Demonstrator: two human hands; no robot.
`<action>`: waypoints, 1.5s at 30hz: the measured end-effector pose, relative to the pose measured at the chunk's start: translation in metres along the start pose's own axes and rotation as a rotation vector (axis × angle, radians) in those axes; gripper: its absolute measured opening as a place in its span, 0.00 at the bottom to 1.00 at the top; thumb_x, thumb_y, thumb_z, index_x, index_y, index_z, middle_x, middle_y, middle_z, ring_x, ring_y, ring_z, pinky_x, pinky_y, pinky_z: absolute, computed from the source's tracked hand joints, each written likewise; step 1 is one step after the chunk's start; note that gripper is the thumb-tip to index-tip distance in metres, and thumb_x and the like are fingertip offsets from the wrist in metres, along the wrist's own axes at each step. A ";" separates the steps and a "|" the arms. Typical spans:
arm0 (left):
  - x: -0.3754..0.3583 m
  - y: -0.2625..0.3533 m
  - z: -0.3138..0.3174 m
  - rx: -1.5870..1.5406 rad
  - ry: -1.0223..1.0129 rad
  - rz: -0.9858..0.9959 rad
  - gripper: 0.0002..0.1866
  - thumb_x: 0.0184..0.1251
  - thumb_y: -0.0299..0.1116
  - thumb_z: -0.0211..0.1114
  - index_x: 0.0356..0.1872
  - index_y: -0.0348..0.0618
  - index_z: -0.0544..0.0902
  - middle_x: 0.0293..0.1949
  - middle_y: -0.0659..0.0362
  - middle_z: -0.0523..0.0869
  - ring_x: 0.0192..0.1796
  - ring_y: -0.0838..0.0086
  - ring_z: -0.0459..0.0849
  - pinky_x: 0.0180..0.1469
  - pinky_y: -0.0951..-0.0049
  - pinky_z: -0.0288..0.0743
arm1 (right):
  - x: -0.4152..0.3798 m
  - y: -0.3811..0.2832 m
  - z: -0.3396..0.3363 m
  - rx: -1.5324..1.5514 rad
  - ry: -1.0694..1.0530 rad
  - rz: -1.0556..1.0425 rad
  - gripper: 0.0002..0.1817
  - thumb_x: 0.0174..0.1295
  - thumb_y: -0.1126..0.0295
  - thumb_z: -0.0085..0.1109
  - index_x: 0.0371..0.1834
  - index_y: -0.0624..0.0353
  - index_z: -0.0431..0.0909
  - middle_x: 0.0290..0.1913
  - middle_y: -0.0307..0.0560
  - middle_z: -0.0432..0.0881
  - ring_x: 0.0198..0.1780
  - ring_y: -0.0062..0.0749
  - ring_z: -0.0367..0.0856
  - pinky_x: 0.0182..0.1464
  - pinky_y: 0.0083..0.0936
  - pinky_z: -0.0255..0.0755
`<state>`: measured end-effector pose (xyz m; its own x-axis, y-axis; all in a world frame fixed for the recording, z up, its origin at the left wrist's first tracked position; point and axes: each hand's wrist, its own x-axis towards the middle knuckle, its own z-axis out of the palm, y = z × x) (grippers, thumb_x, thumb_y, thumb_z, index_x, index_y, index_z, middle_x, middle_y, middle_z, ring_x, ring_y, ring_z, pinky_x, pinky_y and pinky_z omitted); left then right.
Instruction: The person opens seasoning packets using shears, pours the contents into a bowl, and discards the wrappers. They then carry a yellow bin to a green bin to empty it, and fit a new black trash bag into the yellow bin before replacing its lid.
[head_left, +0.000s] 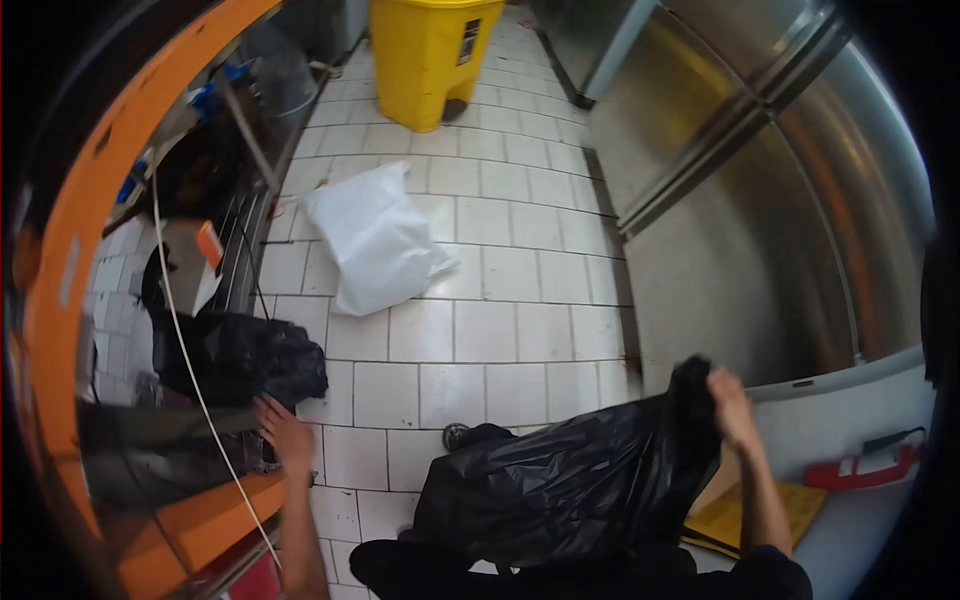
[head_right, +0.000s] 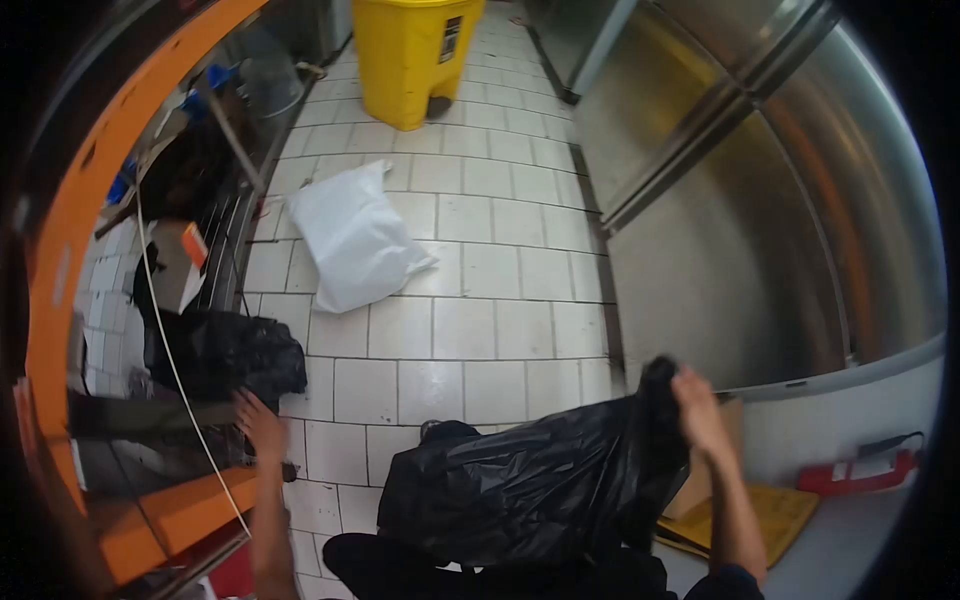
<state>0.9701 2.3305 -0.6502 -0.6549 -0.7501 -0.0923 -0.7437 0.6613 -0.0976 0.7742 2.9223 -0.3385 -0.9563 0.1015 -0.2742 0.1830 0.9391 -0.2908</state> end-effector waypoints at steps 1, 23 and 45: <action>-0.035 0.029 -0.050 -0.144 -0.627 0.052 0.53 0.62 0.49 0.67 0.75 0.29 0.45 0.76 0.38 0.49 0.78 0.48 0.47 0.74 0.49 0.50 | -0.015 0.000 -0.014 0.059 -0.070 0.085 0.27 0.76 0.56 0.37 0.68 0.66 0.65 0.70 0.64 0.65 0.73 0.52 0.60 0.75 0.37 0.51; 0.101 0.274 -0.468 -1.694 -0.720 0.442 0.26 0.54 0.24 0.67 0.56 0.42 0.74 0.41 0.59 0.81 0.46 0.75 0.80 0.51 0.76 0.74 | 0.175 -0.250 -0.471 0.379 0.154 -0.700 0.21 0.49 0.59 0.77 0.37 0.60 0.78 0.22 0.33 0.67 0.26 0.18 0.63 0.30 0.20 0.60; 0.678 0.633 -0.427 -1.409 -0.328 -0.528 0.52 0.61 0.68 0.59 0.74 0.43 0.48 0.64 0.47 0.72 0.58 0.55 0.77 0.50 0.47 0.75 | 0.766 -0.353 -0.336 0.722 -0.184 -0.247 0.25 0.63 0.63 0.65 0.63 0.51 0.70 0.43 0.37 0.80 0.48 0.24 0.76 0.55 0.25 0.70</action>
<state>-0.0022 2.2389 -0.3515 -0.3675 -0.7311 -0.5749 -0.5170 -0.3532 0.7797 -0.0996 2.7789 -0.1380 -0.9471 -0.1980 -0.2525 0.1326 0.4753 -0.8698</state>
